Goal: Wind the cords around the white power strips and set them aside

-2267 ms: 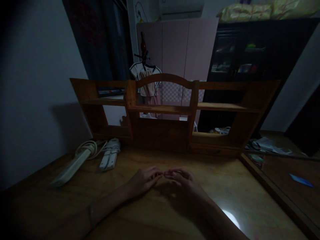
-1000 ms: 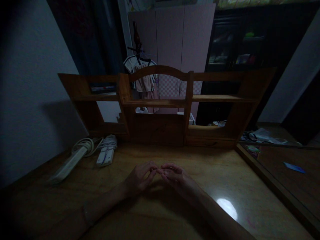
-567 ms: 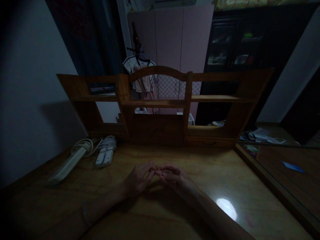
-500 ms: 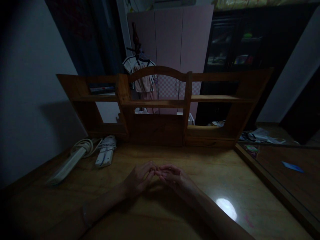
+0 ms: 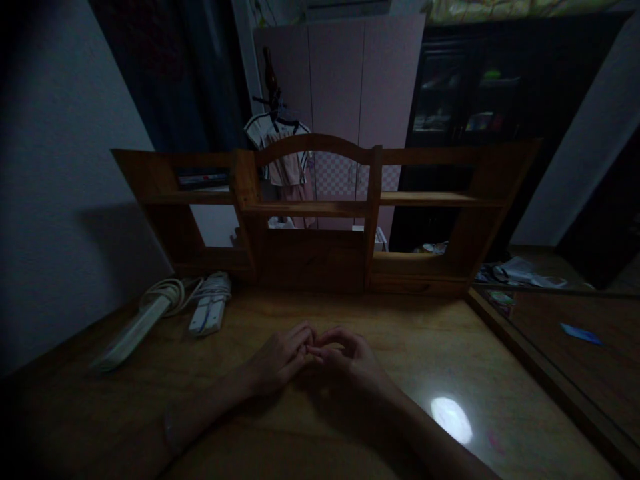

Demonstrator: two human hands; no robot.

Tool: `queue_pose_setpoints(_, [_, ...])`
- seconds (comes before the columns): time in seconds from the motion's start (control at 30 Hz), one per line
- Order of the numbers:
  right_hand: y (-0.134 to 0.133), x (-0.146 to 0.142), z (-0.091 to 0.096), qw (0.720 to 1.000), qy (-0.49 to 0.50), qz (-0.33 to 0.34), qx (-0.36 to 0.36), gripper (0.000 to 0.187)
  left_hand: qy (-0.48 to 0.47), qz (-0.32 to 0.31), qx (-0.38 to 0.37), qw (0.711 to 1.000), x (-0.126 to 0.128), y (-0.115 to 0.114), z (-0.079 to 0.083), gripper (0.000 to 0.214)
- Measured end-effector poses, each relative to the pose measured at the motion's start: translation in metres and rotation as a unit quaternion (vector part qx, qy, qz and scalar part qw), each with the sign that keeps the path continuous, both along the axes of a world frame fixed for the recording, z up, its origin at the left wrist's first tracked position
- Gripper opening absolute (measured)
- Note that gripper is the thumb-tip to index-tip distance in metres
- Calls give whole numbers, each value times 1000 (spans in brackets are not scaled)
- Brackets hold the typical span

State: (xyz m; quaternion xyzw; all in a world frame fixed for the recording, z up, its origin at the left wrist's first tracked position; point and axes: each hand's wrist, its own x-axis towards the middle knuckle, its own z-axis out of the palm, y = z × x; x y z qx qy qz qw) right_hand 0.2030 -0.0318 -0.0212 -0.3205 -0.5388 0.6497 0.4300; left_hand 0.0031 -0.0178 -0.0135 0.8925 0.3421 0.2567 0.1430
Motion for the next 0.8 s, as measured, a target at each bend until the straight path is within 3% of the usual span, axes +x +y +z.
queue_pose_setpoints(0.2, [-7, -1, 4, 981, -100, -26, 162, 19, 15, 19, 2, 1000, 1, -1, 0, 11])
queue_pose_setpoints(0.4, [-5, 3, -6, 891, -225, -49, 392, 25, 9, 41, 12, 999, 3, 2, -5, 13])
queue_pose_setpoints(0.5, [-1, 3, -10, 872, -253, -70, 414, 29, -13, 42, 9, 999, 3, 3, -5, 14])
queue_pose_setpoints(0.67, [-1, 3, -11, 873, -258, -67, 410, 30, -32, 65, 9, 997, 4, 4, -8, 13])
queue_pose_setpoints(0.8, [1, 4, -11, 872, -269, -73, 402, 29, -48, 203, 2, 978, -3, 21, -21, 12])
